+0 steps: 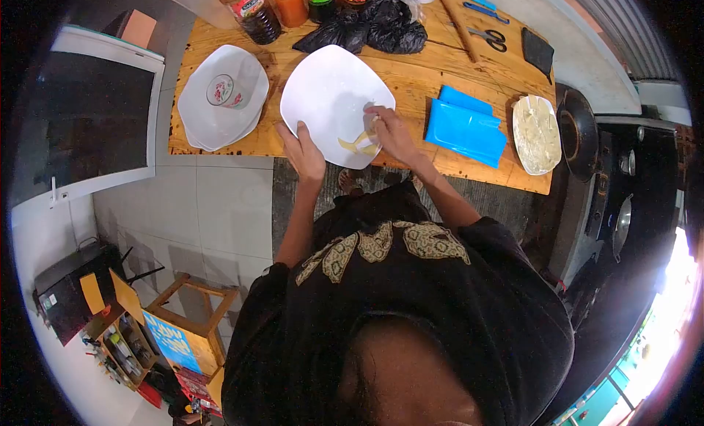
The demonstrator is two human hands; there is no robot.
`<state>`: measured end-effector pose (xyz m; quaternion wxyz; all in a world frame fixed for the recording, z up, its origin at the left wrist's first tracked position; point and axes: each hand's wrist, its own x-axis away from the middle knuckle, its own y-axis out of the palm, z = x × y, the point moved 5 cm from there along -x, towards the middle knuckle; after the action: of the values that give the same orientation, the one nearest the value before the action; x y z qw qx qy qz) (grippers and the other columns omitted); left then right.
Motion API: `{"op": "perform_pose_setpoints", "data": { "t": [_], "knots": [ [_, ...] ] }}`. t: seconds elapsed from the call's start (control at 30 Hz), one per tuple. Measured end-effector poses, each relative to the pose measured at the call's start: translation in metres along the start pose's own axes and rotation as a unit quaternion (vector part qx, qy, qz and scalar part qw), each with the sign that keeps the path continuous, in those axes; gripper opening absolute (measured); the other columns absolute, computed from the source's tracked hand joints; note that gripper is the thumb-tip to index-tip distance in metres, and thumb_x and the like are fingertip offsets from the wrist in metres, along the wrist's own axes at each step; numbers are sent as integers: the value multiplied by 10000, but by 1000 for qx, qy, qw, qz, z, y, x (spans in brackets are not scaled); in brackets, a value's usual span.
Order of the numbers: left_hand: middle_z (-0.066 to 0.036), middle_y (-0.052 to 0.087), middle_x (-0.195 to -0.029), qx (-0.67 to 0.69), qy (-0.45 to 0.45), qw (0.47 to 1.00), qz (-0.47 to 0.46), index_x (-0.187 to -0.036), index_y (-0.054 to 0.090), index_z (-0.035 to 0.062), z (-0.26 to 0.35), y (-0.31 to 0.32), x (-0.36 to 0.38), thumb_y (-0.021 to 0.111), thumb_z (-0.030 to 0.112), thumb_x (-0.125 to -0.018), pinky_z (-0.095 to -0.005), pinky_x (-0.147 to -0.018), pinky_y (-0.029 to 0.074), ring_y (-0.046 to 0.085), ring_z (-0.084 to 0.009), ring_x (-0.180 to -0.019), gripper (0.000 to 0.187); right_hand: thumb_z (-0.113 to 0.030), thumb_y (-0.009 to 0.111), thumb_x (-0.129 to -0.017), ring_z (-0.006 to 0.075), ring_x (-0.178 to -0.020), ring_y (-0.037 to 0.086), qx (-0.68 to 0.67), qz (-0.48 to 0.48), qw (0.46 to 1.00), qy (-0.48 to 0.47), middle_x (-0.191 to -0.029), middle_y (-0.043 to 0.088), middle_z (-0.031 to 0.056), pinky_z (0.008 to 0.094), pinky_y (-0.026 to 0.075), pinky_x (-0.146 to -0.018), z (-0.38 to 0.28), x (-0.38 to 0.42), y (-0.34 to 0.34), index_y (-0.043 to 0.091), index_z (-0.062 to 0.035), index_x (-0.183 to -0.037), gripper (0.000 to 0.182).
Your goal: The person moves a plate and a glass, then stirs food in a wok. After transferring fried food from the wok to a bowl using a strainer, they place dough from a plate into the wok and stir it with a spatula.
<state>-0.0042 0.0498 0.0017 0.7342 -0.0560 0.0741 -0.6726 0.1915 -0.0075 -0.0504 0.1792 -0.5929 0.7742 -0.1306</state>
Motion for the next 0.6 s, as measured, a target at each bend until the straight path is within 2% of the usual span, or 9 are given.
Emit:
{"op": "perform_pose_setpoints", "data": {
  "t": [0.07, 0.17, 0.27, 0.37, 0.47, 0.6],
  "knots": [
    [-269, 539, -1028, 27, -1, 999, 27, -1110, 389, -34, -4, 3, 3, 417, 182, -908, -440, -819, 382, 533, -386, -919, 296, -230, 516, -847, 340, -813, 523, 26, -9, 999, -21, -783, 540, 174, 427, 419, -745, -20, 6, 3, 589, -38, -938, 224],
    [-261, 537, -1013, 4, 2, 999, 35, -1094, 388, -36, -2, -3, -4, 415, 173, -904, -434, -826, 375, 524, -383, -913, 283, -232, 597, -815, 333, -798, 512, 65, -18, 997, -47, -803, 534, 153, 411, 416, -732, -23, 11, 14, 573, -51, -962, 234],
    [-261, 527, -1030, 7, -7, 1000, 22, -1097, 386, -39, 0, -1, -3, 408, 174, -904, -434, -841, 366, 514, -383, -927, 288, -234, 680, -765, 330, -820, 506, 83, 7, 996, -37, -863, 533, 141, 410, 417, -741, -38, 15, 11, 557, -70, -1011, 321],
    [-267, 514, -1063, 27, -4, 999, 19, -1133, 379, -52, 11, 3, 0, 399, 176, -904, -434, -867, 356, 506, -383, -951, 323, -225, 734, -716, 330, -846, 501, 77, -8, 995, -58, -914, 526, 131, 423, 415, -754, -37, 15, 8, 545, -93, -1041, 399],
    [-277, 499, -1097, 4, 5, 999, 43, -1179, 362, -70, -5, 4, 2, 392, 180, -904, -432, -884, 353, 499, -385, -974, 373, -181, 690, -757, 328, -839, 503, 124, 11, 981, -147, -929, 534, 135, 441, 414, -763, -48, 15, 8, 549, -95, -1035, 324],
    [-286, 485, -1120, 38, -4, 999, 17, -1204, 348, -80, -10, 5, 1, 396, 165, -896, -431, -893, 348, 488, -397, -992, 397, -134, 636, -800, 326, -860, 501, 122, 7, 984, -129, -953, 550, 132, 431, 410, -785, -23, 13, 13, 552, -72, -1040, 262]
  ]
}}
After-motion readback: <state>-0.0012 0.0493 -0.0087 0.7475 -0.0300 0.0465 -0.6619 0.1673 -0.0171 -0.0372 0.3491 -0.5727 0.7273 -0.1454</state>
